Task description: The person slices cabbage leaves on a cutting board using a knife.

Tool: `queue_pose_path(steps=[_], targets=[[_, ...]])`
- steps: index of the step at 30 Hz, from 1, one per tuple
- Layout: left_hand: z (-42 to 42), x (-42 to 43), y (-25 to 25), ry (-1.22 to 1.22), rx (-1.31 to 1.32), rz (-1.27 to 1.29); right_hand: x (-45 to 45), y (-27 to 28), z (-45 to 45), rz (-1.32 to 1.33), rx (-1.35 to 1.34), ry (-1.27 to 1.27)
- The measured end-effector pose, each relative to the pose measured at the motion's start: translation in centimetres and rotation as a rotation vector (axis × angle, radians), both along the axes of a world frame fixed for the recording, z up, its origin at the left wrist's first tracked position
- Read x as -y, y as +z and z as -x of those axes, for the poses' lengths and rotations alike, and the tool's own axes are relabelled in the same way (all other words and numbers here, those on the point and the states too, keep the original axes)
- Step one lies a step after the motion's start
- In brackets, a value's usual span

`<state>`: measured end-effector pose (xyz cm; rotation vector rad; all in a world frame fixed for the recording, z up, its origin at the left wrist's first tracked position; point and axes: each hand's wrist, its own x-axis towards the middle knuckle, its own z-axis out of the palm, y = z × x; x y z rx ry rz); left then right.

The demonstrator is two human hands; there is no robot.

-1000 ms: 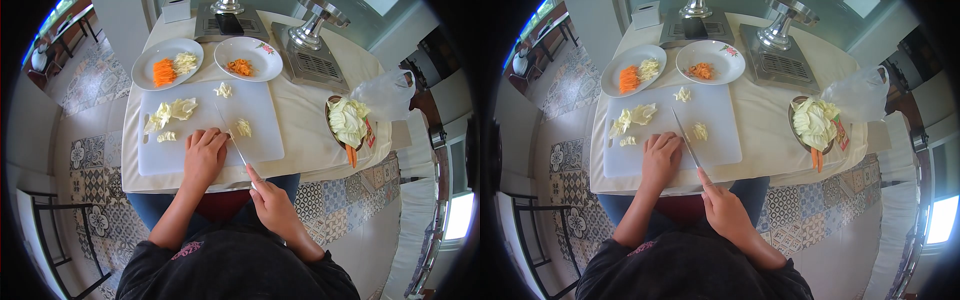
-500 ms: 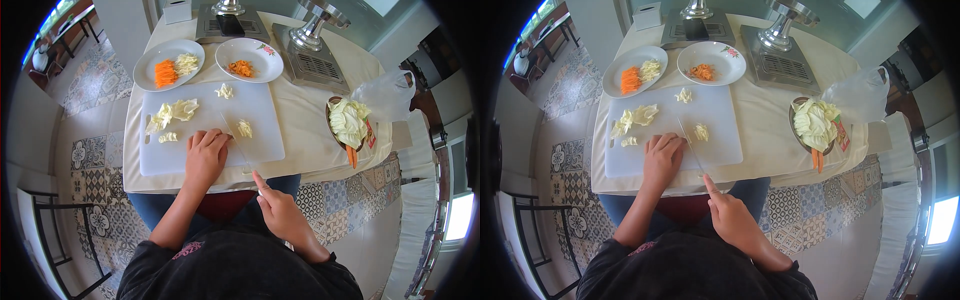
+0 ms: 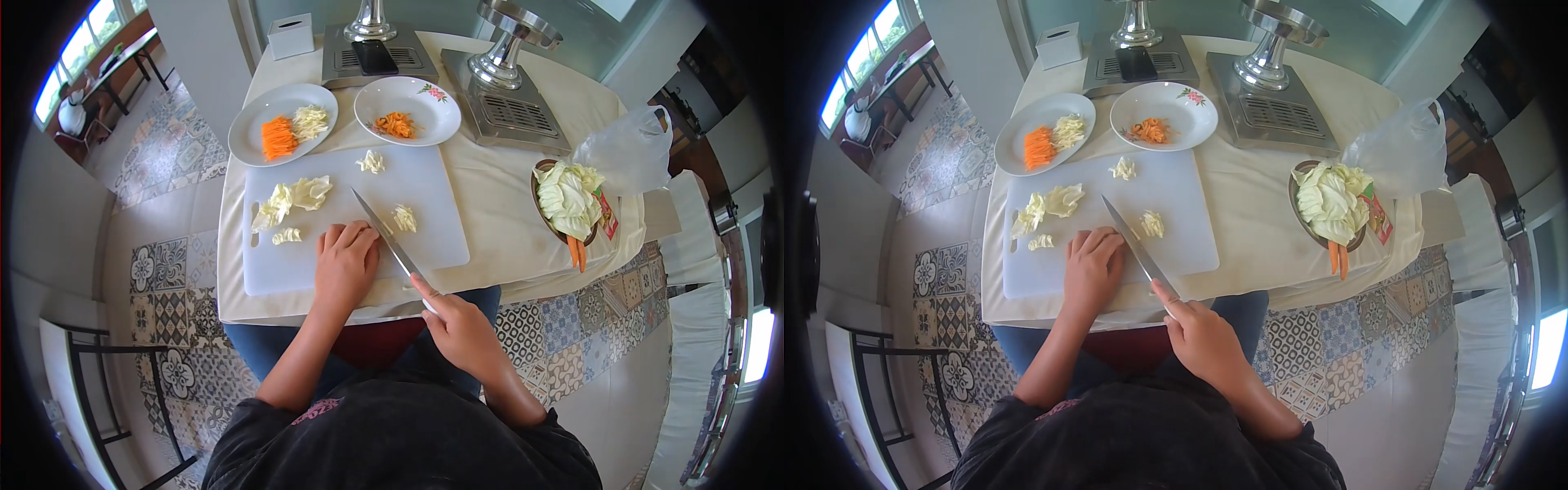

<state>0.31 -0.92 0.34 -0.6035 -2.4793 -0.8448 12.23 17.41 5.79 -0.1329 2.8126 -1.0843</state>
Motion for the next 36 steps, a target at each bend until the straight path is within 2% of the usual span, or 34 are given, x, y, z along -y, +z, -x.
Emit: queue_pose_path(steps=[3,6,9,12,18,36], targets=[[-0.1,0.0,-0.2,0.005,-0.006,0.001,-0.8,-0.2,-0.3,-0.032,-0.065,-0.01],[0.0,0.0,0.0,-0.004,-0.005,0.0,-1.0,1.1,-0.3,0.023,0.026,-0.034],[-0.1,0.0,0.0,-0.002,0.003,-0.013,-1.3,0.3,-0.5,0.173,-0.06,-0.052],[0.0,-0.1,0.0,-0.003,0.003,-0.021,-1.3,0.0,-0.4,0.199,-0.088,-0.047],[0.0,-0.1,0.0,-0.009,-0.02,-0.021,-0.2,1.5,-0.1,0.212,-0.003,-0.02],[0.0,0.0,-0.1,0.009,-0.018,-0.02,0.9,1.1,-0.6,0.214,-0.029,-0.005]])
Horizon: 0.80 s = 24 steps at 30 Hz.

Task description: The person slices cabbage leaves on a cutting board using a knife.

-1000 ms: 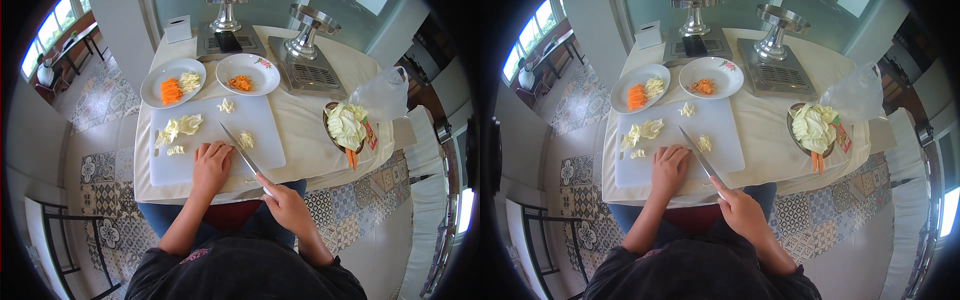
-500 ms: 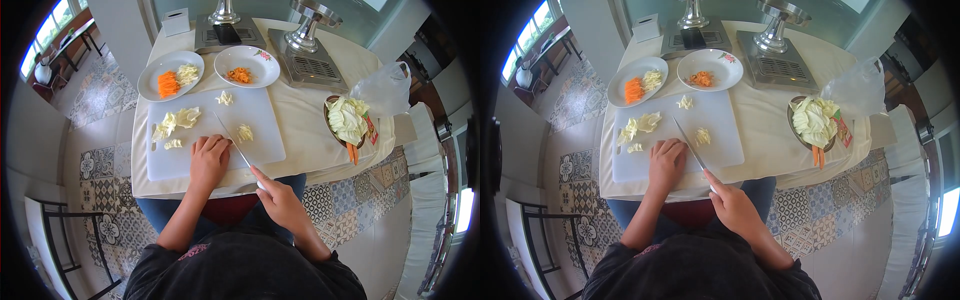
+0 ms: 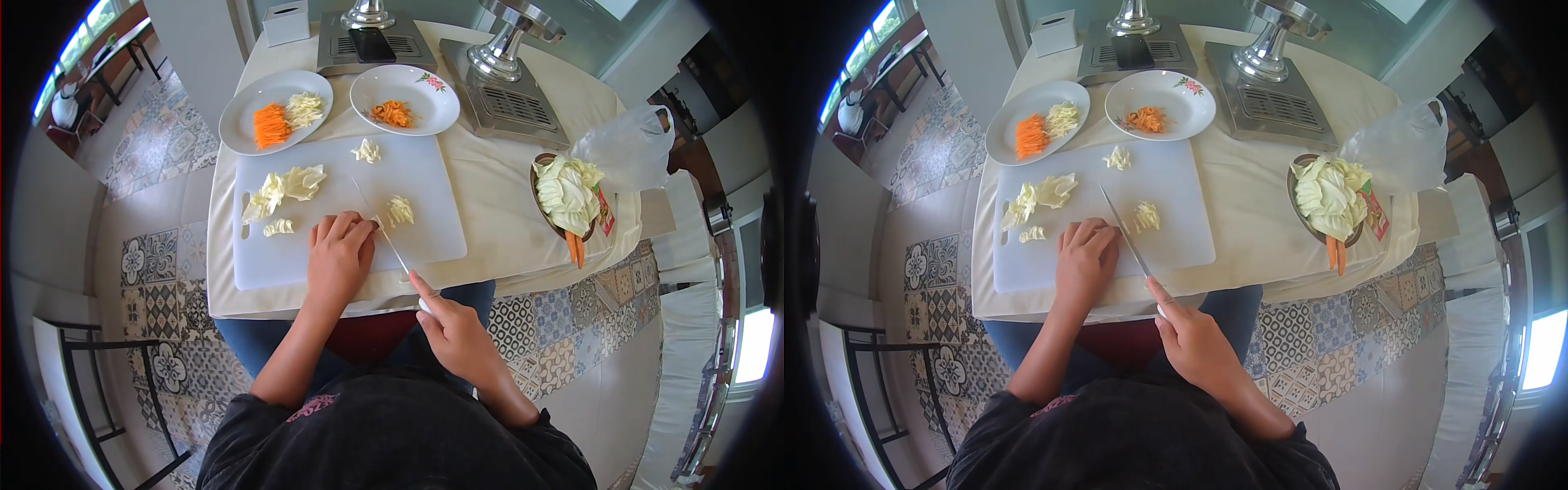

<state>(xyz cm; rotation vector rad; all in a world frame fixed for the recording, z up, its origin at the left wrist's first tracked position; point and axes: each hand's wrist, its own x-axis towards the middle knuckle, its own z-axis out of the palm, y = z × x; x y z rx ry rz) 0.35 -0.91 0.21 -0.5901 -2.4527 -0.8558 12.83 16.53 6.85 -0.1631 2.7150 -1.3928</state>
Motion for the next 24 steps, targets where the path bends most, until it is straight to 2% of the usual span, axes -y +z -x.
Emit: queue_pose_path(steps=[12,21,24], targets=[[0.0,0.1,0.0,-0.015,0.024,-0.008,0.1,0.2,1.6,0.024,0.09,-0.022],[-0.1,0.1,-0.2,0.002,0.022,-0.022,0.6,-2.2,1.7,-0.062,-0.12,0.013],[-0.1,0.1,0.0,-0.002,0.023,-0.021,-0.1,-0.6,1.2,-0.074,0.013,0.026]])
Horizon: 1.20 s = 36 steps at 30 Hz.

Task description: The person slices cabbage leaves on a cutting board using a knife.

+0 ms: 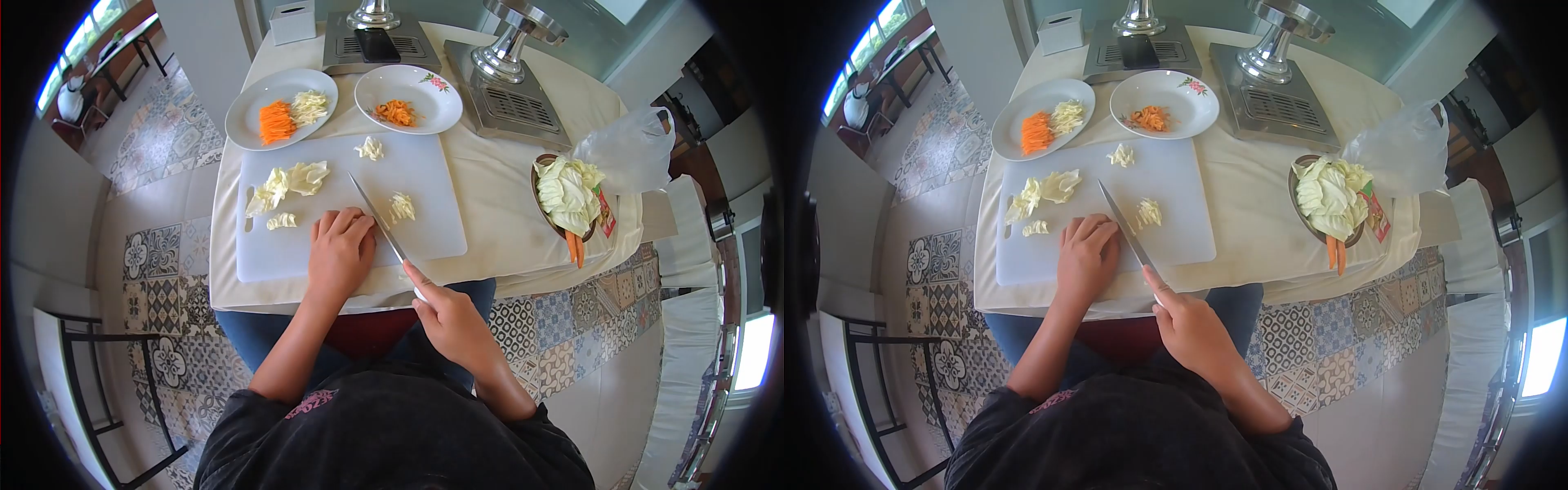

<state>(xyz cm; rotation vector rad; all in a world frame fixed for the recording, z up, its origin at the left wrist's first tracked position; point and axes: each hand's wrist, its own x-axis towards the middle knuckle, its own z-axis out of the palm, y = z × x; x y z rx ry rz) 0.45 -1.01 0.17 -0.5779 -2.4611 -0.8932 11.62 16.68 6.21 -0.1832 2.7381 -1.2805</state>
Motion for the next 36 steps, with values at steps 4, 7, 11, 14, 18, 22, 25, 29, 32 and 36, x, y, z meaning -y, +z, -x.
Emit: queue_pose_path(steps=[4,7,11,14,18,22,25,29,32,36], targets=[[0.1,0.0,-0.2,0.002,-0.025,0.024,-1.0,0.2,-0.3,0.013,-0.003,-0.004],[-0.1,-0.2,0.2,-0.005,-0.016,0.033,-1.1,0.2,-0.4,0.026,0.008,-0.022],[0.0,-0.1,0.2,-0.011,-0.043,0.035,-1.2,-0.2,-0.3,0.053,-0.004,-0.037],[0.1,-0.1,0.0,-0.022,-0.048,0.032,-1.0,-0.3,-0.1,0.088,-0.023,-0.051],[0.0,-0.1,0.1,-0.029,-0.045,0.042,-0.6,0.2,-0.1,0.108,-0.009,-0.053],[0.0,-0.1,0.4,-0.025,-0.048,0.057,-0.3,0.3,-0.1,0.116,-0.046,-0.025],[0.1,-0.2,0.1,-0.01,-0.075,0.043,0.0,-0.5,-0.1,0.129,-0.077,-0.021],[0.1,-0.2,0.0,0.002,-0.066,0.053,0.3,-0.5,-0.1,0.111,-0.062,-0.036],[0.1,-0.3,0.2,-0.005,-0.049,0.048,0.5,-0.1,0.0,0.107,-0.032,-0.049],[0.1,-0.2,0.0,-0.018,-0.026,0.031,0.7,0.3,0.3,0.106,0.012,-0.06]])
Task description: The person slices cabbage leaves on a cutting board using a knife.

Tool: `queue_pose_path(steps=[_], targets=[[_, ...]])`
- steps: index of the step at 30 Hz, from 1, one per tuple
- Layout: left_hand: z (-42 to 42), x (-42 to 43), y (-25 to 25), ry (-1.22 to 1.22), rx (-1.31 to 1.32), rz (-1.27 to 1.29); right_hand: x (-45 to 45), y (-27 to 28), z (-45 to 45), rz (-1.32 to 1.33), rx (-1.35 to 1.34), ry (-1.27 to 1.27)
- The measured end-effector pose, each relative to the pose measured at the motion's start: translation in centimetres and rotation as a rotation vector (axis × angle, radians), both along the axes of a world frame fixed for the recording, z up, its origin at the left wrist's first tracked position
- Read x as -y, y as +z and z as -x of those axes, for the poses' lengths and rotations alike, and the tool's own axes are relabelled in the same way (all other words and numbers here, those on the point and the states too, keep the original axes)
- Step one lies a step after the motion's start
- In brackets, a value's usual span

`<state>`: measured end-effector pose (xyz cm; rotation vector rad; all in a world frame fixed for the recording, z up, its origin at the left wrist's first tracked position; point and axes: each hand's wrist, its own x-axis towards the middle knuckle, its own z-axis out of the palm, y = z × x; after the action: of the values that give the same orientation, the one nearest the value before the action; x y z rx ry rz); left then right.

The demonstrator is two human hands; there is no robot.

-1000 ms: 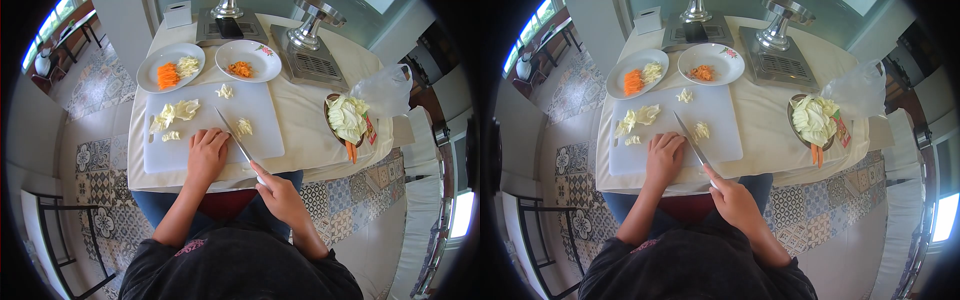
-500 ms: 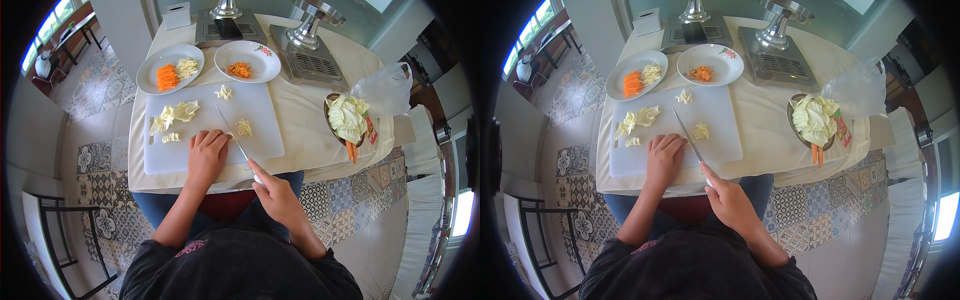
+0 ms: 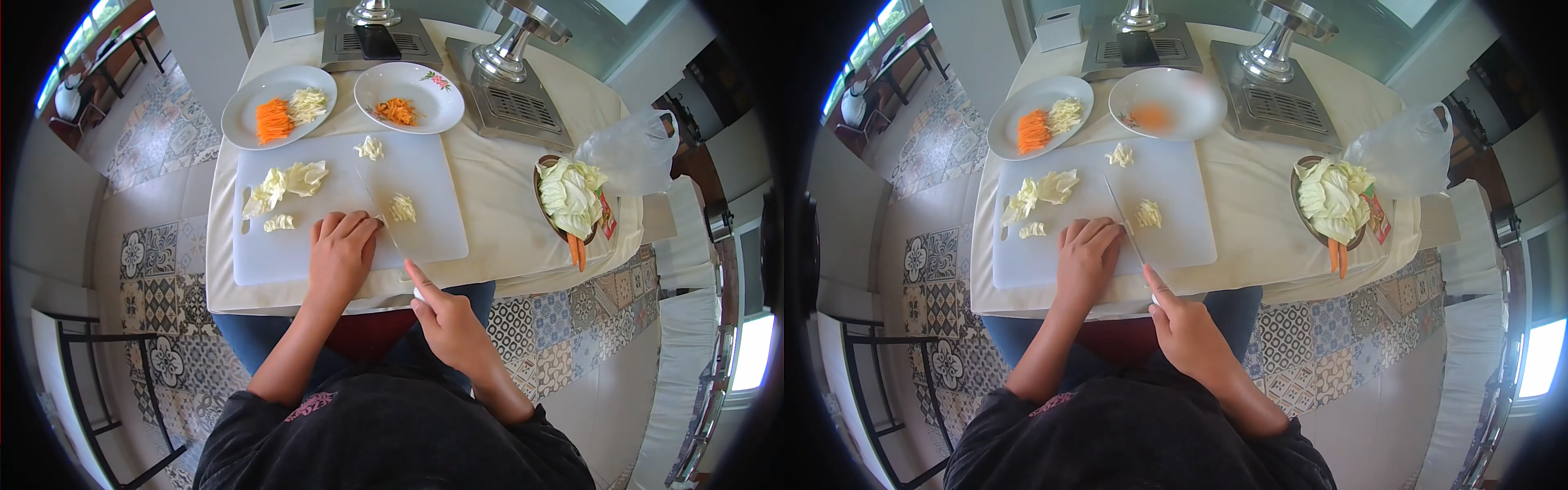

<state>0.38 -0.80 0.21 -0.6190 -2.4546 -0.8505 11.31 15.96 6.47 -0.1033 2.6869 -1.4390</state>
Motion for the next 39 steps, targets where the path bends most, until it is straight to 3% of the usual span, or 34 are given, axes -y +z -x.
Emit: queue_pose_path(steps=[3,21,30,39], targets=[[0.0,0.1,0.0,0.0,-0.001,0.001,0.2,0.7,0.5,0.035,0.102,-0.019],[-0.2,-0.3,0.1,0.044,0.019,0.001,-2.7,-2.0,1.2,-0.271,-0.158,0.03],[-0.2,-0.2,0.0,0.008,0.025,0.199,-2.4,-2.1,0.9,-0.389,-0.143,0.028],[-0.4,-0.8,0.5,0.042,0.029,0.153,-2.5,-2.2,0.4,-0.313,-0.139,0.024]])
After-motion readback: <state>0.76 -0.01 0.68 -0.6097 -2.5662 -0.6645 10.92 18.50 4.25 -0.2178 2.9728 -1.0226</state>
